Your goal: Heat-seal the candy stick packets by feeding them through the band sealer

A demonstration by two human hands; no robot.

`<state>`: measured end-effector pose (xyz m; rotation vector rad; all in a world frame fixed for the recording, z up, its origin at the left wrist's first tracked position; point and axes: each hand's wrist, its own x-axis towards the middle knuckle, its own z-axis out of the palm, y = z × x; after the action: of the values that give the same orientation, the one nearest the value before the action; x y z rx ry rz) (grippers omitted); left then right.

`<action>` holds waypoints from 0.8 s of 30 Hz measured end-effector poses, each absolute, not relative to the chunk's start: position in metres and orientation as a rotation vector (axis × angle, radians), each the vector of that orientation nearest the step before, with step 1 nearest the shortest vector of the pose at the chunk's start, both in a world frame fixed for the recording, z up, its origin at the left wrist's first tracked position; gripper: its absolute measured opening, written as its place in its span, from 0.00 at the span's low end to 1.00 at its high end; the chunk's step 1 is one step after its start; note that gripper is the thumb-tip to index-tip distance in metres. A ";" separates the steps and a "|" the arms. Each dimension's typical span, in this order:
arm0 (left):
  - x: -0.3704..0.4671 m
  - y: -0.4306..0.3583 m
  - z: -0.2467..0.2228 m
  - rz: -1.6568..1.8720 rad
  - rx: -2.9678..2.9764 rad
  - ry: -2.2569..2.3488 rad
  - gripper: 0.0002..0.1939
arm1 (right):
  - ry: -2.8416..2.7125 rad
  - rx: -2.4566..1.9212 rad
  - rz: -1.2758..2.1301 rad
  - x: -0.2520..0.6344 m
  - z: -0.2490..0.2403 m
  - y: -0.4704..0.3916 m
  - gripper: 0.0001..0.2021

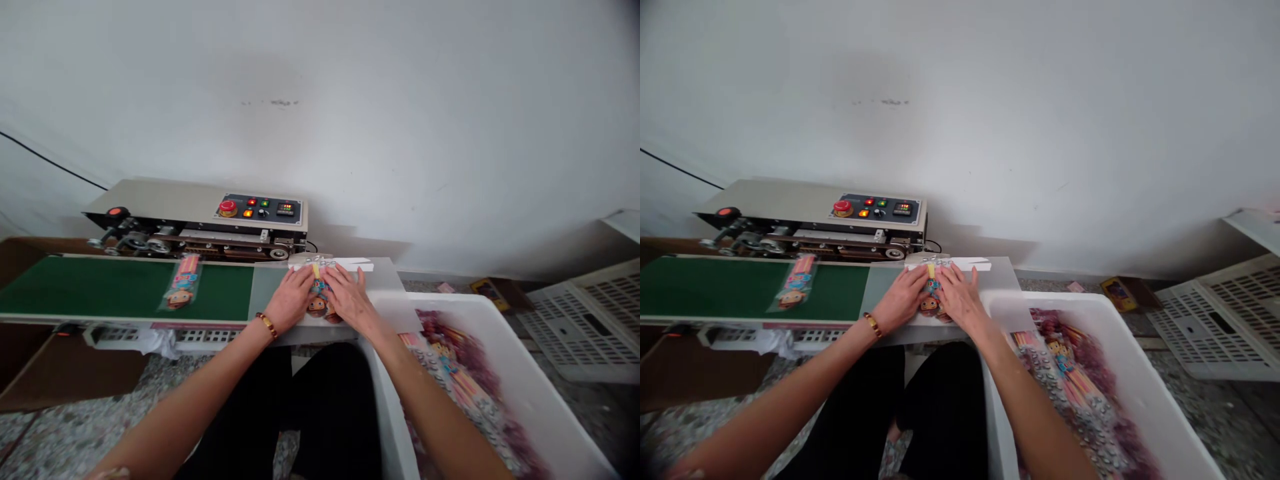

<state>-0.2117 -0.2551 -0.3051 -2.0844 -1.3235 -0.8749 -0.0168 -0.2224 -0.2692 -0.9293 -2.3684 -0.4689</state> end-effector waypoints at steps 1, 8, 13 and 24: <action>-0.209 -0.252 -0.305 -0.852 -2.096 -1.331 0.22 | -2.376 -0.935 -0.464 -0.015 -0.271 -0.222 0.21; -0.257 -0.259 -0.304 -0.749 -2.099 -1.357 0.23 | -2.387 -0.946 -0.454 -0.011 -0.278 -0.221 0.21; -0.299 -0.266 -0.301 -0.746 -2.149 -1.356 0.24 | -2.393 -0.947 -0.446 -0.014 -0.272 -0.225 0.20; -0.317 -0.288 -0.297 -0.823 -1.874 -1.504 0.20 | -2.430 -0.833 -0.430 -0.055 -0.266 -0.224 0.18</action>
<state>-0.3174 -0.2875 -0.2968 -1.8743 -1.5043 -0.8228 -0.0547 -0.2241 -0.2659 -0.8332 -2.4296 -0.4300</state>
